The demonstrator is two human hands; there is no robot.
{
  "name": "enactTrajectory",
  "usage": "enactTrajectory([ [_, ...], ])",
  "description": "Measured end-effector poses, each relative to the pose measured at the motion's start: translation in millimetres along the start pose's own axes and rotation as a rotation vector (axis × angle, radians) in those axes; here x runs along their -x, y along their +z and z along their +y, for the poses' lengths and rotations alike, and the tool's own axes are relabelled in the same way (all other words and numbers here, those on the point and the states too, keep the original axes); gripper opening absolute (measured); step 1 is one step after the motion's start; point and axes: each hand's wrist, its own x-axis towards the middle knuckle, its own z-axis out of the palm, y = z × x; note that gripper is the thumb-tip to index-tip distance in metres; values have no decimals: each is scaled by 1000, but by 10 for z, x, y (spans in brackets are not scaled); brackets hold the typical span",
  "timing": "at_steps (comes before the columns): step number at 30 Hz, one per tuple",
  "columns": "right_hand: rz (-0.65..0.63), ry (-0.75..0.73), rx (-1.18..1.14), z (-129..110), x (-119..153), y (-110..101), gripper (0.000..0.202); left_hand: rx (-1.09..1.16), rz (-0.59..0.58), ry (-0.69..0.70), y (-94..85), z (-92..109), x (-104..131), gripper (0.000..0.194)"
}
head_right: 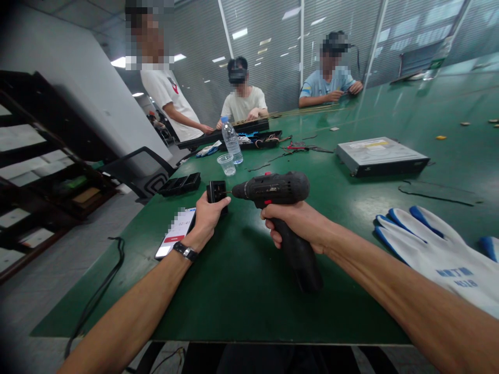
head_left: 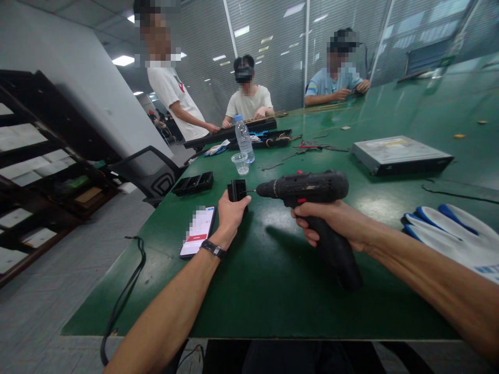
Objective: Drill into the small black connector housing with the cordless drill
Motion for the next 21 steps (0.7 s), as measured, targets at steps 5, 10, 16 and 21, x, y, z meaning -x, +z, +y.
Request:
enactTrajectory([
  [5,-13,0,8,18,-24,-9,20,-5,-3,-1,-1,-13,-4,41],
  [10,-10,4,0,22,-31,-10,17,15,-8,7,1,-56,-22,44],
  [16,-8,-1,20,9,-23,-9,19,25,-4,8,9,-46,-17,44],
  [21,-5,-4,19,-1,-22,1,19,-1,-5,24,4,-34,-13,41],
])
